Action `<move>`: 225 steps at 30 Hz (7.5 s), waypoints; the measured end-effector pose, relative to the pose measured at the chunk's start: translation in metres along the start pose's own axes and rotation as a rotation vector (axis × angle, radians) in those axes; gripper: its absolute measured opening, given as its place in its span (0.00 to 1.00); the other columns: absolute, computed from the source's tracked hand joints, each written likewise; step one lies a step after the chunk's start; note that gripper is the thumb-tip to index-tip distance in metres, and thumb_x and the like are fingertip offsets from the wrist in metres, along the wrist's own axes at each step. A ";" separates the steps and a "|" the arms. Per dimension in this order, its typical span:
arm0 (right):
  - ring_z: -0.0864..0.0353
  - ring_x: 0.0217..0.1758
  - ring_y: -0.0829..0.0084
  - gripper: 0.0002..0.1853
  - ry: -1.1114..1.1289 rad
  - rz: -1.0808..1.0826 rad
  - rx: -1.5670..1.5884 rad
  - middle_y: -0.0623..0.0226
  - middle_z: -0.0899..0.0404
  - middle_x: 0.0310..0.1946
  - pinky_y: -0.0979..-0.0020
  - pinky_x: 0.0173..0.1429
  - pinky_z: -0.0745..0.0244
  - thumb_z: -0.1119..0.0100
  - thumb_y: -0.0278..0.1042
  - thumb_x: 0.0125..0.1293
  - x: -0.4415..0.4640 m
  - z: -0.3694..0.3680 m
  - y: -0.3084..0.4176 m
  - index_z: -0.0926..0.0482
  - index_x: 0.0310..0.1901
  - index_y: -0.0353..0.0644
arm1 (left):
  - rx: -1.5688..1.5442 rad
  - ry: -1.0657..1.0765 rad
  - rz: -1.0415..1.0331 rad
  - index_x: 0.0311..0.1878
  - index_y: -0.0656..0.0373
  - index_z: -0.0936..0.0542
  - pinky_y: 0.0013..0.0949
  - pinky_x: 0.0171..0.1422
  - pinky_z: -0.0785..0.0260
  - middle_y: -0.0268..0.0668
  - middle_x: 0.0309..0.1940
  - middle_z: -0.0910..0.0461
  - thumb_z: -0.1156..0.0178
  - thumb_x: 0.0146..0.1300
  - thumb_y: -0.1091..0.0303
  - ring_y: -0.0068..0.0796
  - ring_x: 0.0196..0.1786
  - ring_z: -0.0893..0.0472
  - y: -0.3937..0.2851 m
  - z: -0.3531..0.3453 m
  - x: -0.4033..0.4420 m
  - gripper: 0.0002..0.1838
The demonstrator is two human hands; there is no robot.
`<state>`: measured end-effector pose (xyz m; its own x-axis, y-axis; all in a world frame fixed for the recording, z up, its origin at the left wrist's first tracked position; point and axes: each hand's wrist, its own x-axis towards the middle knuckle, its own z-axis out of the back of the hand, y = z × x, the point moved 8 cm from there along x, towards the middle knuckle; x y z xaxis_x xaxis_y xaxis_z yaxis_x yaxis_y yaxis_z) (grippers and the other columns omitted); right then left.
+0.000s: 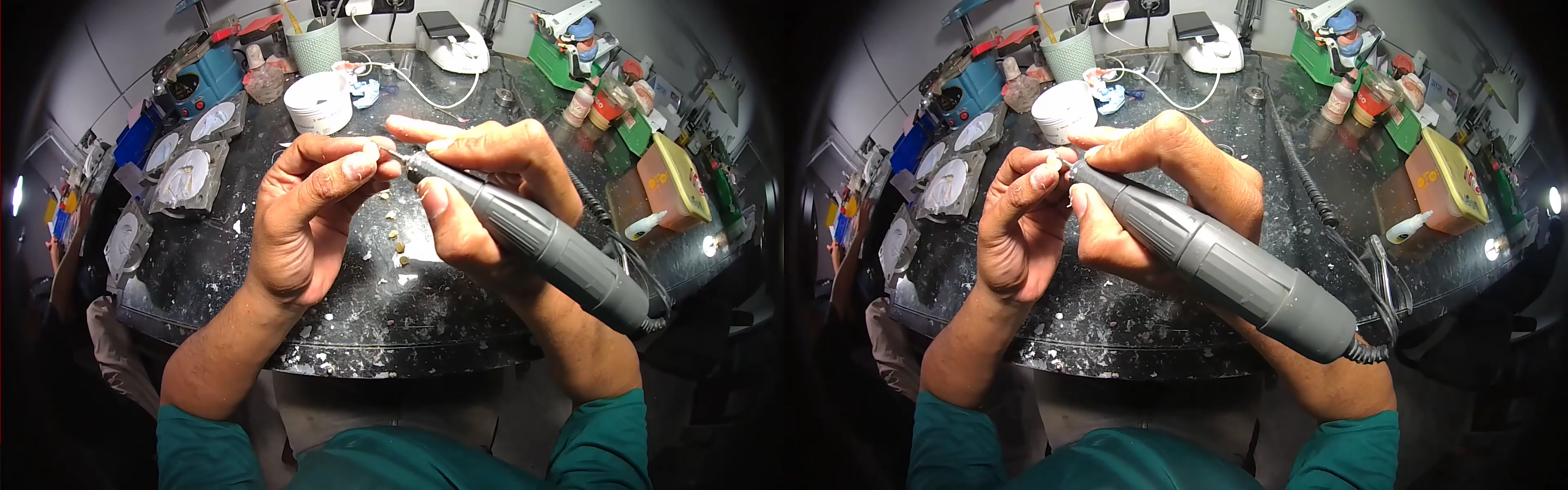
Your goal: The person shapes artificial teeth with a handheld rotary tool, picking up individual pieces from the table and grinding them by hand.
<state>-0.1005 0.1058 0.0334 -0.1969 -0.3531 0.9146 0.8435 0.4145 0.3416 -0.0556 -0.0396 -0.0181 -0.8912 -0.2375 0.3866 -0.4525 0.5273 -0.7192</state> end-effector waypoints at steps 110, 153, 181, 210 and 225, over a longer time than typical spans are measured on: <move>0.14 0.40 0.66 0.11 -0.035 -0.068 0.041 0.60 0.22 0.31 0.61 0.53 0.17 0.38 0.15 0.56 -0.002 0.000 0.000 0.28 0.39 0.31 | 0.000 0.031 -0.007 0.44 0.64 0.18 0.37 0.62 0.26 0.47 0.45 0.15 0.40 0.63 0.79 0.35 0.49 0.16 0.002 0.004 -0.001 0.07; 0.14 0.42 0.65 0.11 -0.023 -0.070 0.040 0.59 0.22 0.31 0.62 0.54 0.17 0.37 0.16 0.57 -0.001 0.000 0.000 0.28 0.39 0.31 | -0.055 0.038 0.063 0.45 0.61 0.20 0.34 0.62 0.27 0.42 0.46 0.17 0.40 0.65 0.77 0.30 0.50 0.17 0.007 0.001 -0.003 0.06; 0.14 0.47 0.57 0.11 -0.029 -0.100 0.071 0.56 0.21 0.34 0.65 0.50 0.18 0.38 0.18 0.57 -0.002 -0.003 -0.004 0.29 0.40 0.32 | -0.102 0.005 0.087 0.45 0.61 0.19 0.34 0.64 0.28 0.43 0.48 0.16 0.38 0.65 0.75 0.29 0.50 0.17 0.011 0.002 -0.003 0.07; 0.12 0.41 0.70 0.12 -0.168 -0.084 0.119 0.59 0.16 0.31 0.73 0.44 0.17 0.29 0.23 0.50 -0.004 0.002 -0.008 0.22 0.34 0.34 | -0.110 0.014 0.086 0.44 0.60 0.19 0.36 0.65 0.28 0.44 0.48 0.16 0.39 0.64 0.78 0.31 0.51 0.17 0.011 0.004 -0.005 0.06; 0.12 0.38 0.71 0.12 -0.188 -0.097 0.109 0.60 0.16 0.31 0.73 0.42 0.17 0.28 0.24 0.49 -0.005 0.001 -0.010 0.21 0.34 0.35 | -0.104 -0.001 0.087 0.44 0.60 0.18 0.35 0.65 0.28 0.41 0.48 0.16 0.38 0.64 0.77 0.29 0.51 0.18 0.011 0.004 -0.004 0.07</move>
<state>-0.1082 0.1043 0.0263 -0.3731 -0.2372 0.8969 0.7590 0.4780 0.4421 -0.0572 -0.0359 -0.0303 -0.9270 -0.1882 0.3244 -0.3676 0.6279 -0.6860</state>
